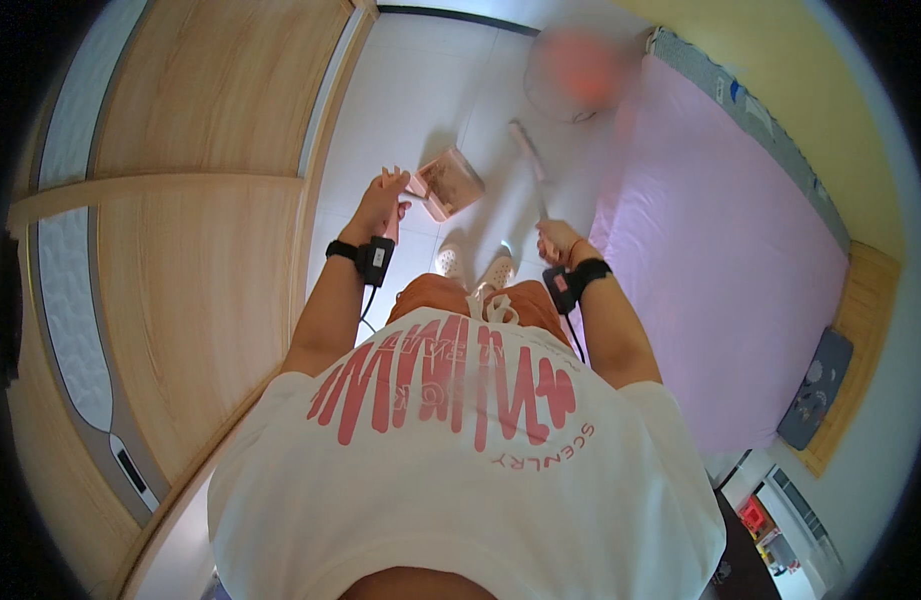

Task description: The person sweeps a tiled floor with a broom and dustpan, moving debris into the dustpan. They walk around a bedroom, sweep near a bed and a small stool, and then exit the room.

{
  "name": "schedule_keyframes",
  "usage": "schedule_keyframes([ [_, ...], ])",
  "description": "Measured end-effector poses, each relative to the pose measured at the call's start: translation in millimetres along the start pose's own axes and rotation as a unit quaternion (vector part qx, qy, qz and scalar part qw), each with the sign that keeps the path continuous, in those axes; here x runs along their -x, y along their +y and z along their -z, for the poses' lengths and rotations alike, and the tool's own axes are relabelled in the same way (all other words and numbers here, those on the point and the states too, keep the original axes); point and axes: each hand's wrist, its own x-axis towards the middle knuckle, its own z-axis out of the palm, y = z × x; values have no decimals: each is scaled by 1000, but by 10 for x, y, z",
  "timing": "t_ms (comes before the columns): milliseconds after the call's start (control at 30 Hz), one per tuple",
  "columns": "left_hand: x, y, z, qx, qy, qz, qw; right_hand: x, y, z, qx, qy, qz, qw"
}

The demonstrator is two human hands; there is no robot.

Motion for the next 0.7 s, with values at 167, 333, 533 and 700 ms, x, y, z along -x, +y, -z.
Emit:
schedule_keyframes([
  [167, -45, 219, 1, -29, -1, 2, 1000, 313, -139, -203, 41, -13, 10, 999],
  [333, -382, 3, 147, -482, 171, -187, 839, 664, -365, -63, 26, -13, 35, 999],
  [533, 42, 1213, -716, -688, 137, -112, 704, 923, -753, 528, -120, -122, 61, 983],
  [700, -490, 1422, -1467, -603, 24, -221, 766, 1018, -1146, 1265, -191, -114, 35, 974],
])
